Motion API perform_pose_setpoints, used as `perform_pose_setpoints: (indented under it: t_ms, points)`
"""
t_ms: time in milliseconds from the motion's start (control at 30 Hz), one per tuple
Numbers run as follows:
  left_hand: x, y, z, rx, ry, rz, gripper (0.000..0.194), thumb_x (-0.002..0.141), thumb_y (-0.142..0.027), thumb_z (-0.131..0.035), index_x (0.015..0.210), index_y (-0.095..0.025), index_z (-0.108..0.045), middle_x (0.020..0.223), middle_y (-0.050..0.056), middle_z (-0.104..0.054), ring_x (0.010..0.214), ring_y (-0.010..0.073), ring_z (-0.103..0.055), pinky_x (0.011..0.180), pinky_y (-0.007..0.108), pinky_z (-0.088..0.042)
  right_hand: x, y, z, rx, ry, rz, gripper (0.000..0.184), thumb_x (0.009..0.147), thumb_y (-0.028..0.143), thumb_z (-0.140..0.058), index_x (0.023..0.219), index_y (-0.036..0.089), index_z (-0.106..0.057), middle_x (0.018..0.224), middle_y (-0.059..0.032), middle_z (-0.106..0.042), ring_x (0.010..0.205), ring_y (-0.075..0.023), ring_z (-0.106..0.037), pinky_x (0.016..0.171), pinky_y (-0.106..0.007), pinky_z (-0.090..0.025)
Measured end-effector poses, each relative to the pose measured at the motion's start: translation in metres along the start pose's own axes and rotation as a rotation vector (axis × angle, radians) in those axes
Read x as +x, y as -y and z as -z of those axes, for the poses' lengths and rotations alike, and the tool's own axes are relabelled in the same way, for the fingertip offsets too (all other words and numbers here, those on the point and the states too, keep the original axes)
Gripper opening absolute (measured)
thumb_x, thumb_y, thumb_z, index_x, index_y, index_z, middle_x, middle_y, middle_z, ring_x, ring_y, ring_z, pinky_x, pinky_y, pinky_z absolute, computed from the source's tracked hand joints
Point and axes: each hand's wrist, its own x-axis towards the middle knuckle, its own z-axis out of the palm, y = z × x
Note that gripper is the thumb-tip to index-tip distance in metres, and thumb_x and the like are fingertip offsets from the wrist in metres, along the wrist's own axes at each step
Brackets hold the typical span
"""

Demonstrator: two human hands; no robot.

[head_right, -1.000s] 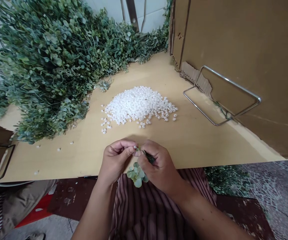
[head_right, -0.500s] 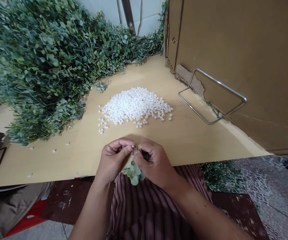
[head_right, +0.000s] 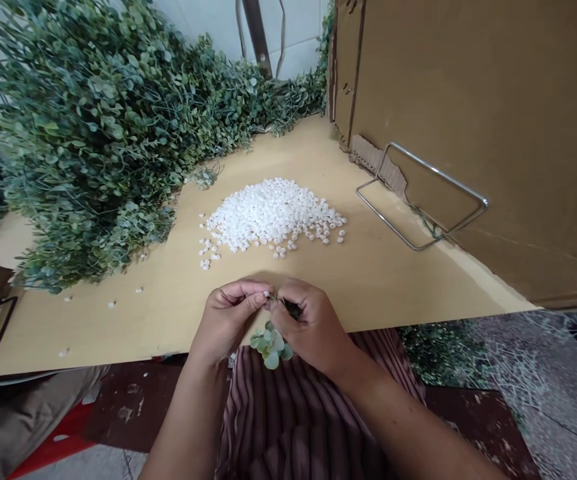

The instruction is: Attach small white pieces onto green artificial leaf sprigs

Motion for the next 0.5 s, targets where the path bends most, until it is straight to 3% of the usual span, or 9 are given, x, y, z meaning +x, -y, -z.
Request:
perform_pose_setpoints:
  t_ms: [367,500]
  points:
    - [-0.0003,-0.0056,-0.0015,-0.023,0.035,0.014,0.021,0.054,-0.030,-0.085,0.065,-0.015,-0.074,0.060,0.001,-0.068,0.056,0.0082,-0.060,0.059,0.019,-0.050,0.0003,-0.0002,0.0022,-0.083,0.030,0.002,0.031,0.077,0.031,-0.043,0.052,0.011,-0.044,0.054,0.0015,-0.041,0.055,-0.0014,-0.039,0.054,-0.012,-0.034]
    - [0.0010,-0.0035,0.0004,-0.068,0.035,0.026,0.024,0.055,-0.032,-0.085,0.068,-0.015,-0.074,0.060,0.002,-0.068,0.055,0.0081,-0.060,0.057,0.019,-0.051,0.0007,0.0008,0.0032,-0.055,0.064,0.001,0.033,0.082,0.035,-0.040,0.058,0.012,-0.046,0.060,-0.0003,-0.049,0.060,-0.0028,-0.045,0.058,-0.013,-0.037]
